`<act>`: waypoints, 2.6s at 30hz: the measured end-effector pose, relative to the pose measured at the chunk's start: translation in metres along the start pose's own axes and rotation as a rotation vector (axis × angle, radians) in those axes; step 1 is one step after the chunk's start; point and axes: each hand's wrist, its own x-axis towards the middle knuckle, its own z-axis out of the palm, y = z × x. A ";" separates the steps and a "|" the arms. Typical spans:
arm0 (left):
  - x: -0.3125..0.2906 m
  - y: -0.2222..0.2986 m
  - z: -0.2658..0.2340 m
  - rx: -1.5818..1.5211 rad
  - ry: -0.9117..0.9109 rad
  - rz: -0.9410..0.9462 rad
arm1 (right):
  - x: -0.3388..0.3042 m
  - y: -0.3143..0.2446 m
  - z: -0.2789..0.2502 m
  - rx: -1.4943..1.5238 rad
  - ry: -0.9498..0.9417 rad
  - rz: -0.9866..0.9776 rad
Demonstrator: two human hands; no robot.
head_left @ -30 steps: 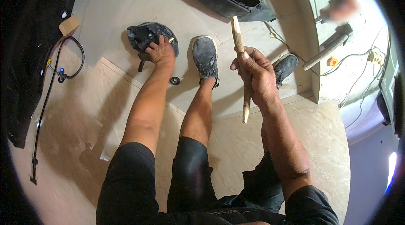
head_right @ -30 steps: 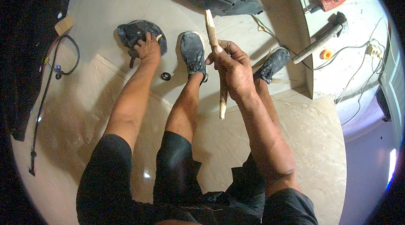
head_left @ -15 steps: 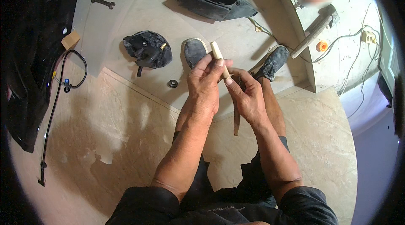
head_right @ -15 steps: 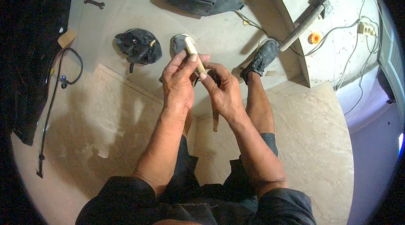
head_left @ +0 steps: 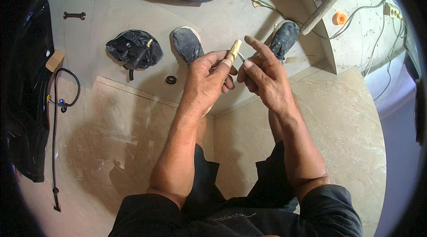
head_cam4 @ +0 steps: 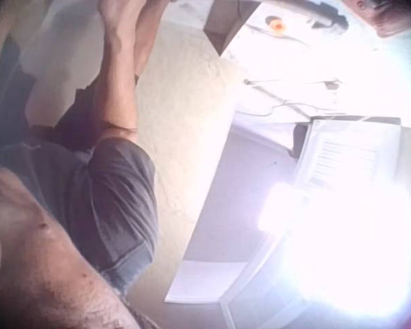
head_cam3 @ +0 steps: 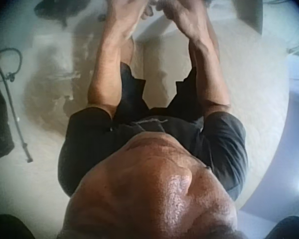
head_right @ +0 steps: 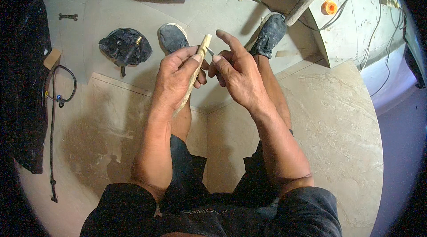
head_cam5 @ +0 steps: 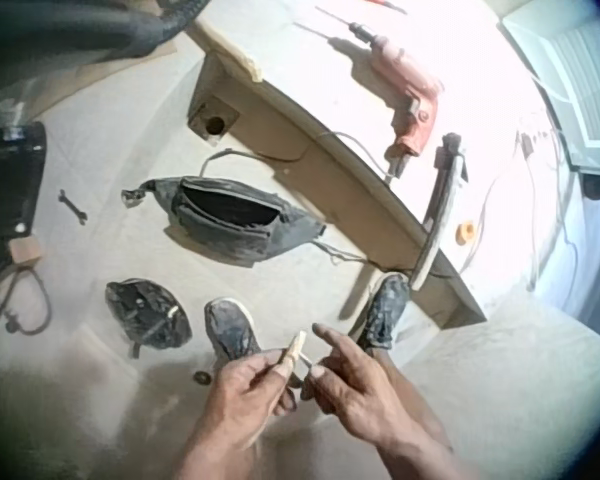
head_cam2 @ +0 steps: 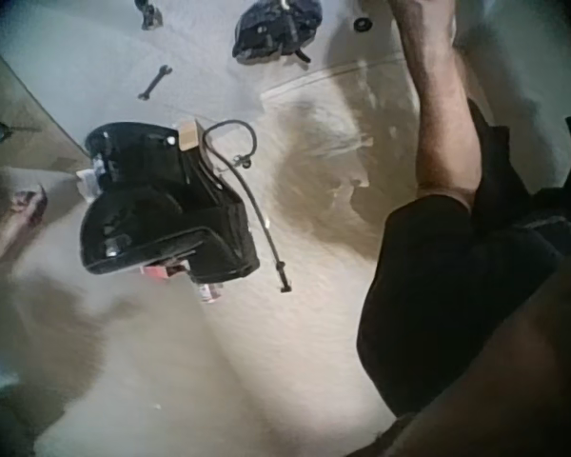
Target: The person inserts a wooden rod into the brass connector of a black faucet assembly, tapping it with a hammer to ensure a tight fit while another person assists nearby.
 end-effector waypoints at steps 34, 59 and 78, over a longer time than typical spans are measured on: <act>0.001 0.012 0.008 0.488 0.099 0.196 | 0.004 0.001 0.004 0.143 0.001 0.041; 0.003 0.004 -0.002 0.591 0.032 0.297 | 0.001 -0.001 0.011 0.041 -0.018 0.008; 0.013 -0.012 -0.012 0.570 -0.066 0.275 | 0.004 0.004 0.013 0.033 -0.003 -0.007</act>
